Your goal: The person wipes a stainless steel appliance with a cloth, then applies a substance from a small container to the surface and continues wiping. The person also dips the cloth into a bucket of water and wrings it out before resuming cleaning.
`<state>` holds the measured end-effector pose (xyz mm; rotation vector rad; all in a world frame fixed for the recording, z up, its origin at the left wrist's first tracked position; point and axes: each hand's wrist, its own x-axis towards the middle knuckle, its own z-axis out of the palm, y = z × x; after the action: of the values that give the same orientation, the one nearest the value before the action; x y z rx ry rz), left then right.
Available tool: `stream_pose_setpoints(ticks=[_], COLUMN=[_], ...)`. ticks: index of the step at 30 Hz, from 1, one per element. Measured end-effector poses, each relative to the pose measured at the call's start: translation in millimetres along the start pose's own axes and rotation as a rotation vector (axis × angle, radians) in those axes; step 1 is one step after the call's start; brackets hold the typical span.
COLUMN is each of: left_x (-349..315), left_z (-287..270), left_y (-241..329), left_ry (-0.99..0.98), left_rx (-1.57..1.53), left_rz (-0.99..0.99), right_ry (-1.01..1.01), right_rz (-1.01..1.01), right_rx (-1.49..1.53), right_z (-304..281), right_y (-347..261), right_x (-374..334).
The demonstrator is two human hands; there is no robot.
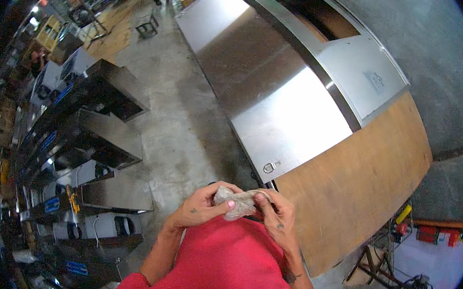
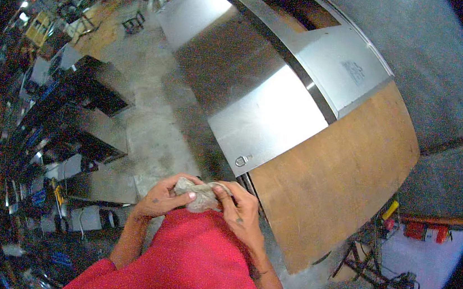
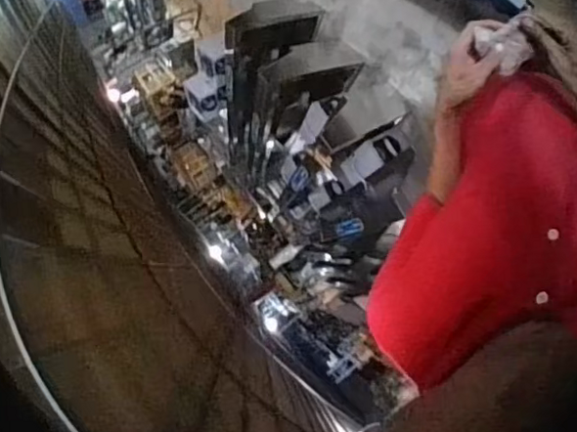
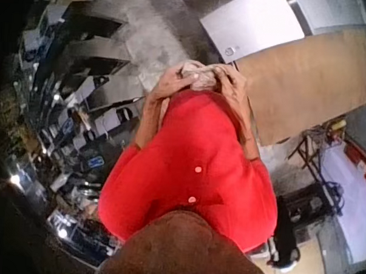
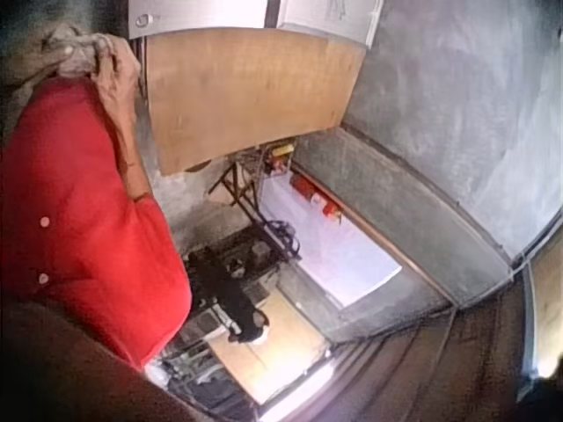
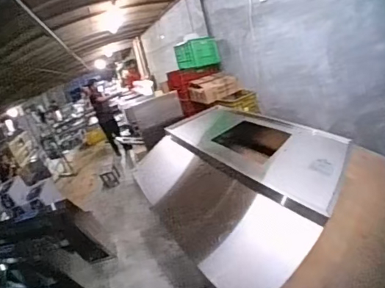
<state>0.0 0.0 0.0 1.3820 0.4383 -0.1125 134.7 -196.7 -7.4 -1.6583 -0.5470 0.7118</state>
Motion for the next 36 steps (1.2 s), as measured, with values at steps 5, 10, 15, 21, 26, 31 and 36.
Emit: stream_pose_setpoints(ticks=[5, 10, 15, 21, 26, 31, 36], left_x=[-0.3, -4.6, 1.8, 3.9, 3.0, -6.9, -16.7], left_z=[20.6, 57.2, 69.1, 48.1, 46.1, 39.2, 36.5], left_y=[-23.1, -31.2, -19.2, -30.6, -4.9, 7.4, 25.7], left_ry=[0.136, 0.145, 0.312, 0.285, 0.111, 0.1, 0.026], left_rx=[-0.134, -0.801, -0.253, -0.709, -0.747, 0.127, 0.134], left_rz=[0.068, 0.164, 0.056, 0.231, 0.264, 0.278, 0.183], right_ry=[-0.084, -0.01, -0.085, 0.01, -0.142, -0.132, -0.237], right_rz=[0.152, 0.207, 0.174, 0.293, 0.308, 0.32, 0.22], right_rx=[0.201, 0.409, 0.234, 0.575, 0.505, 0.415, 0.684], right_z=[-34.4, -32.7, -44.5, -59.2, -43.1, -21.6, -39.9], right_y=[25.2, 8.2, 7.3, -18.9, 8.9, 9.5, -8.0], right_x=[-5.7, -3.0, -2.2, -0.8, 7.2, 11.9, 23.6])
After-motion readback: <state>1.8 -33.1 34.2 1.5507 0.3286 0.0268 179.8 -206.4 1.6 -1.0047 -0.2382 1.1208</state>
